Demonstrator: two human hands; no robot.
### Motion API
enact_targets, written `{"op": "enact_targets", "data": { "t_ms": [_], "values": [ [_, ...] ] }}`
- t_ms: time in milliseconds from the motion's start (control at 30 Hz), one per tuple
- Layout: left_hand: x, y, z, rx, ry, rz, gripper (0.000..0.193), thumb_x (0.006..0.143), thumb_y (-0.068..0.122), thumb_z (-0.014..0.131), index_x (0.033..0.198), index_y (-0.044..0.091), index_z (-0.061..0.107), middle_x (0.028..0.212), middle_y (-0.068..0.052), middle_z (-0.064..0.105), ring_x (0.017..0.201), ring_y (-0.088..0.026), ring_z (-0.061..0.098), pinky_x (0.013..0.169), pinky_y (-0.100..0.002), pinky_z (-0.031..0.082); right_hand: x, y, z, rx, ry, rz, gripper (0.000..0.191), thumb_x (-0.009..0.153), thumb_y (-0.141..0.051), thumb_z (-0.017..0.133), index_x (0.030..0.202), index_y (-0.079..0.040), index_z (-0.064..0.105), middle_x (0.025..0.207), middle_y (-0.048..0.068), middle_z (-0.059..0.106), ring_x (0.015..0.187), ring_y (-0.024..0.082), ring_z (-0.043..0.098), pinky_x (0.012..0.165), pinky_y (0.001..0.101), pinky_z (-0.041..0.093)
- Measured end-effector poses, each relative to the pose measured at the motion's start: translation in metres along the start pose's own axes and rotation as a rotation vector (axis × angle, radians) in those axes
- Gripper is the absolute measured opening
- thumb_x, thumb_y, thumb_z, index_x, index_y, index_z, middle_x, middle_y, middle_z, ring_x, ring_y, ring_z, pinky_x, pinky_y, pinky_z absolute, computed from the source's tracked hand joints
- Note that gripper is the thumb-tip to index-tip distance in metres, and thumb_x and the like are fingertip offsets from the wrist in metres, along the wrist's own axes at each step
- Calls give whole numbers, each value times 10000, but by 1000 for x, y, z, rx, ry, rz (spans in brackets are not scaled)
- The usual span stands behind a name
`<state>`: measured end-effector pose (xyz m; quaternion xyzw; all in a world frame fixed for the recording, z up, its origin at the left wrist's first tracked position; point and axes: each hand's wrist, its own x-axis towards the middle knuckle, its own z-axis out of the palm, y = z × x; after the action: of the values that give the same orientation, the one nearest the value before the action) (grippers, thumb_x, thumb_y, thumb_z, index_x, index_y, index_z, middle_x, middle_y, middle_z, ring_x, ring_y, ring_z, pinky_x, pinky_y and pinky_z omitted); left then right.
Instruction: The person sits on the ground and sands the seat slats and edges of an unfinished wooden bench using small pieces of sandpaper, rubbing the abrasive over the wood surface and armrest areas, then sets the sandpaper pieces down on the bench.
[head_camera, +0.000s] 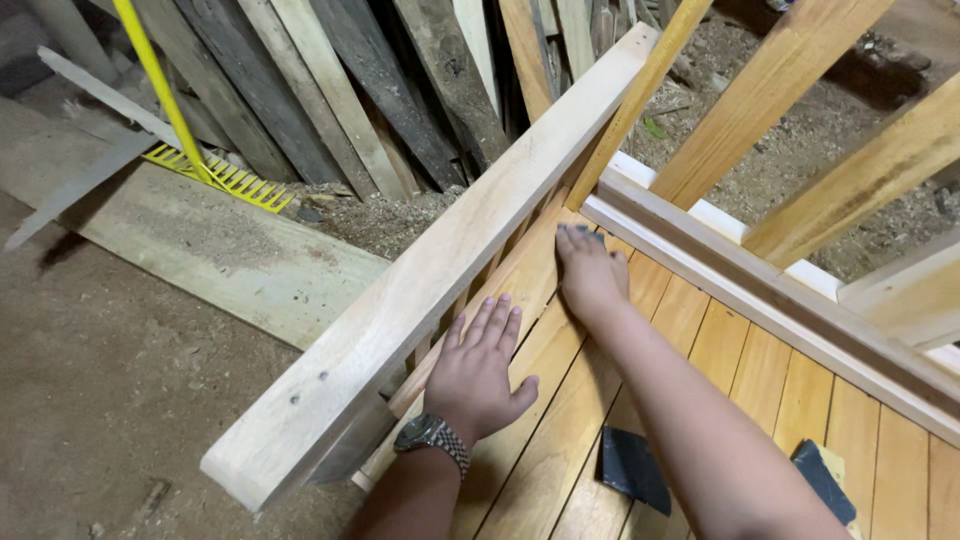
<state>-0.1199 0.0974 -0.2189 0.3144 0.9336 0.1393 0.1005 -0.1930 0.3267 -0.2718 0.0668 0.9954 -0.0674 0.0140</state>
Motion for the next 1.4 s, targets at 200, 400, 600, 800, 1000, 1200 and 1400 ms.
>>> {"op": "enact_targets", "data": {
  "t_ms": [200, 400, 600, 800, 1000, 1200, 1400],
  "values": [
    [-1, 3, 0, 13, -5, -9, 919, 844, 533, 551, 1571, 51, 263, 1666, -137, 210, 1537, -251, 174, 1219, -469, 112, 22, 2, 9, 84, -2, 76, 563, 945, -87, 453, 1502, -161, 489, 1623, 14, 407, 1448, 288, 402, 1112, 576, 364],
    [0, 3, -1, 24, -7, -13, 914, 851, 538, 550, 1573, 59, 258, 1667, -126, 210, 1535, -245, 179, 1217, -474, 116, 15, -2, 10, 23, -29, 74, 569, 924, -102, 456, 1489, -154, 489, 1603, 8, 416, 1449, 268, 400, 1077, 572, 380],
    [-2, 5, 0, 19, -2, -1, 909, 851, 537, 553, 1568, 58, 265, 1663, -132, 211, 1533, -251, 178, 1214, -480, 111, 26, -6, 8, 82, 7, 101, 523, 971, -116, 454, 1493, -127, 491, 1619, 36, 421, 1433, 288, 422, 1104, 545, 370],
    [0, 4, -3, -2, 11, -2, 916, 834, 524, 572, 1557, 48, 270, 1655, -145, 211, 1522, -260, 187, 1215, -452, 114, -25, 1, 14, -18, -43, -48, 631, 868, -134, 527, 1496, -136, 469, 1588, 36, 433, 1430, 228, 422, 1171, 563, 252],
    [-2, 6, -4, -12, 50, 26, 893, 859, 512, 572, 1557, 35, 285, 1649, -162, 239, 1531, -274, 195, 1226, -438, 123, 23, 2, 5, 31, 21, 45, 586, 914, -65, 479, 1493, -155, 482, 1599, 21, 431, 1439, 222, 412, 1184, 620, 184],
    [0, 6, -3, -5, -8, -4, 901, 852, 519, 563, 1561, 45, 272, 1654, -150, 219, 1527, -262, 182, 1218, -431, 118, -15, 4, 6, -3, -4, -1, 632, 871, -73, 473, 1500, -132, 467, 1582, 34, 438, 1426, 226, 427, 1142, 594, 253],
    [-2, 6, -3, 25, 2, 0, 902, 856, 533, 555, 1562, 47, 272, 1656, -141, 220, 1530, -261, 184, 1221, -436, 121, -15, 7, 9, -77, 7, 44, 551, 932, -113, 468, 1482, -107, 488, 1584, 44, 449, 1409, 222, 455, 1115, 607, 286]
  ]
}}
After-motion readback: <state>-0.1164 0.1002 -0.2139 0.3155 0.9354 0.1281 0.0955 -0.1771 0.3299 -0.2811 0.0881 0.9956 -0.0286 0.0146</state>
